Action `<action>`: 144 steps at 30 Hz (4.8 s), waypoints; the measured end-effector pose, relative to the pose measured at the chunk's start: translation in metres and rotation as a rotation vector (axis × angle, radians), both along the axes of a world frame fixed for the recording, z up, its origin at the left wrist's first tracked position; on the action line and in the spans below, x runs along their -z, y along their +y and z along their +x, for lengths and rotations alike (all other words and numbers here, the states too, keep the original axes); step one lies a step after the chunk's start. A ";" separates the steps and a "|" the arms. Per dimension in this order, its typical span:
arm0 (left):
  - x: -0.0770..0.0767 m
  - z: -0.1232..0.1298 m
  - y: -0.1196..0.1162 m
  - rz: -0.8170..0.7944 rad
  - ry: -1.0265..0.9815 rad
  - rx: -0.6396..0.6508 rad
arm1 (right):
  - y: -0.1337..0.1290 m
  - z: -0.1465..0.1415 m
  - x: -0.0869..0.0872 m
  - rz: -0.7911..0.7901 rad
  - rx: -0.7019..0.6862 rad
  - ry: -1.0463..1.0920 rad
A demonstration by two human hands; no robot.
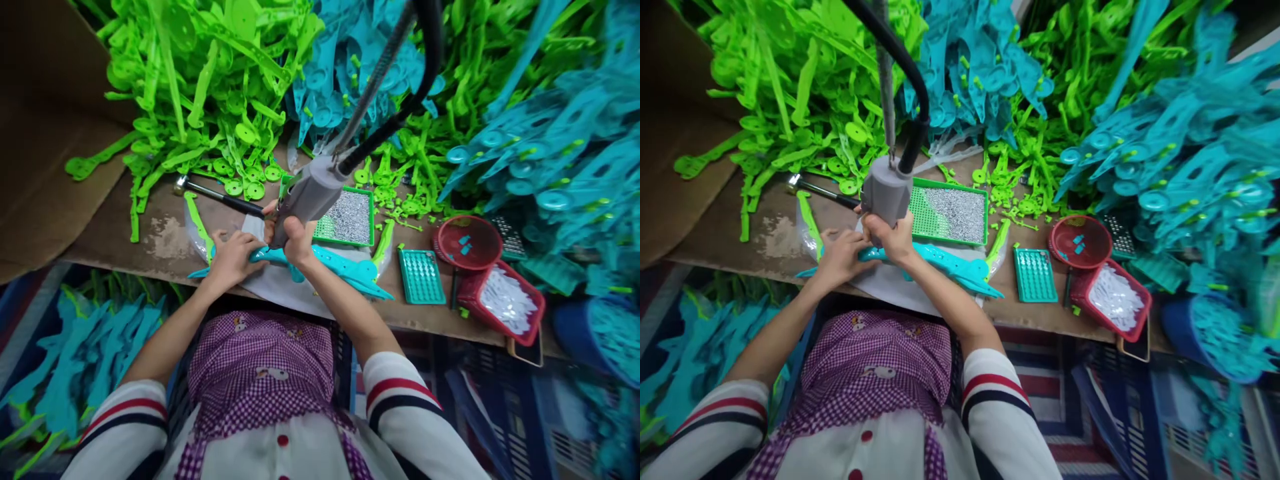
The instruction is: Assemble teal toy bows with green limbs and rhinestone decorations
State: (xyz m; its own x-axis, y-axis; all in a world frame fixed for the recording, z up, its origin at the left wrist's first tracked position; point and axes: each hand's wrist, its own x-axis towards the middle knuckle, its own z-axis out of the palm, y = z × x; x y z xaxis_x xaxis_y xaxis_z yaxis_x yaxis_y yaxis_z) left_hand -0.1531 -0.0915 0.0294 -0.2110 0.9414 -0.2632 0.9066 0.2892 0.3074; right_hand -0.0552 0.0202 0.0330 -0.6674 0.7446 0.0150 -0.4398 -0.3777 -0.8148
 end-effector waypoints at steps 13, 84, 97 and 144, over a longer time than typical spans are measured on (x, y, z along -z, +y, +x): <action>0.001 0.001 -0.005 0.057 0.000 -0.011 | 0.030 0.018 0.000 0.086 0.148 -0.153; -0.007 -0.029 -0.030 0.067 0.071 0.036 | 0.014 0.059 -0.018 0.140 0.208 -0.242; 0.021 0.119 0.054 -0.096 -0.143 0.529 | 0.031 0.122 -0.026 0.293 0.448 -0.507; -0.042 0.096 0.105 -0.734 -0.790 0.591 | -0.018 0.188 0.000 0.113 0.141 -0.708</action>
